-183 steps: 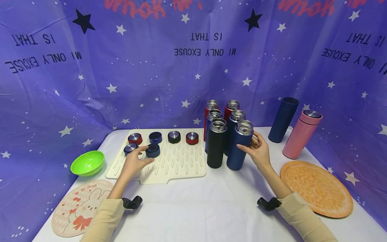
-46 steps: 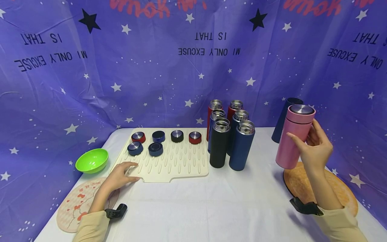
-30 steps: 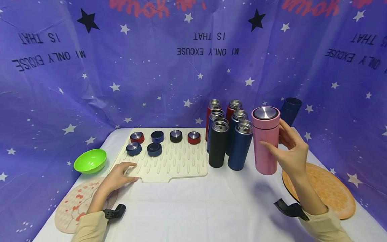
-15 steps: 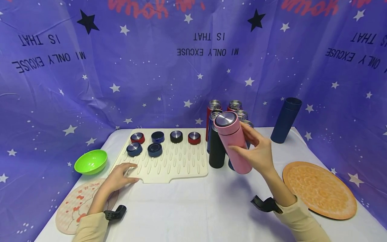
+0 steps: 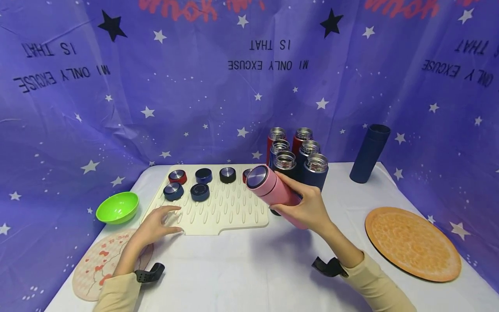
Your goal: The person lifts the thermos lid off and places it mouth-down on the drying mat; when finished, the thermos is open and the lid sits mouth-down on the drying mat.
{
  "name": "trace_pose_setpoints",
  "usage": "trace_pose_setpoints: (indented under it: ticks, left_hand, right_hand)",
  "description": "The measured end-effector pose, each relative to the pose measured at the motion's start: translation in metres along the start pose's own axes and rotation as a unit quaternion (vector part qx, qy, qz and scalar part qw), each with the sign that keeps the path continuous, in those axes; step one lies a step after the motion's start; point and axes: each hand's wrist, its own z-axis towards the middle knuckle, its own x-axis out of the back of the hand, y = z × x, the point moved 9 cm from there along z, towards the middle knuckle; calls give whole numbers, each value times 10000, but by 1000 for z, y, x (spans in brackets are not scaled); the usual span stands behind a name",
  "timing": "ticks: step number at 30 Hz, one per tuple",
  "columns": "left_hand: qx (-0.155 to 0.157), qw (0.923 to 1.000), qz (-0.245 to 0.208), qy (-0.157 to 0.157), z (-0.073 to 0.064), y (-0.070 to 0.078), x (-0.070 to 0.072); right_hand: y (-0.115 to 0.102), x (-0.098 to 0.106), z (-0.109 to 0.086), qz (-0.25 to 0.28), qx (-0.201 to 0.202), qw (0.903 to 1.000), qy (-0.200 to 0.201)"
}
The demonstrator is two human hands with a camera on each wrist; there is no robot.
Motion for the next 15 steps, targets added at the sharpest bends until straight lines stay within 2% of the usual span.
trace_pose_setpoints:
  ticks: [4, 8, 12, 15]
  left_hand:
    - [-187, 9991, -386, -15, 8, 23, 1]
    - [-429, 9964, -737, -36, 17, 55, 3]
    - [-913, 9916, -905, 147, 27, 98, 12]
    - [-1373, 9851, -1005, 261, 34, 136, 21]
  right_hand:
    - [-4, -9, 0, 120, 190, 9996, -197]
    - [-6, -16, -2, 137, 243, 9989, -371]
    - [-7, -21, -5, 154, 318, 9981, -498]
    - [-8, -22, -6, 192, 418, 9976, -512]
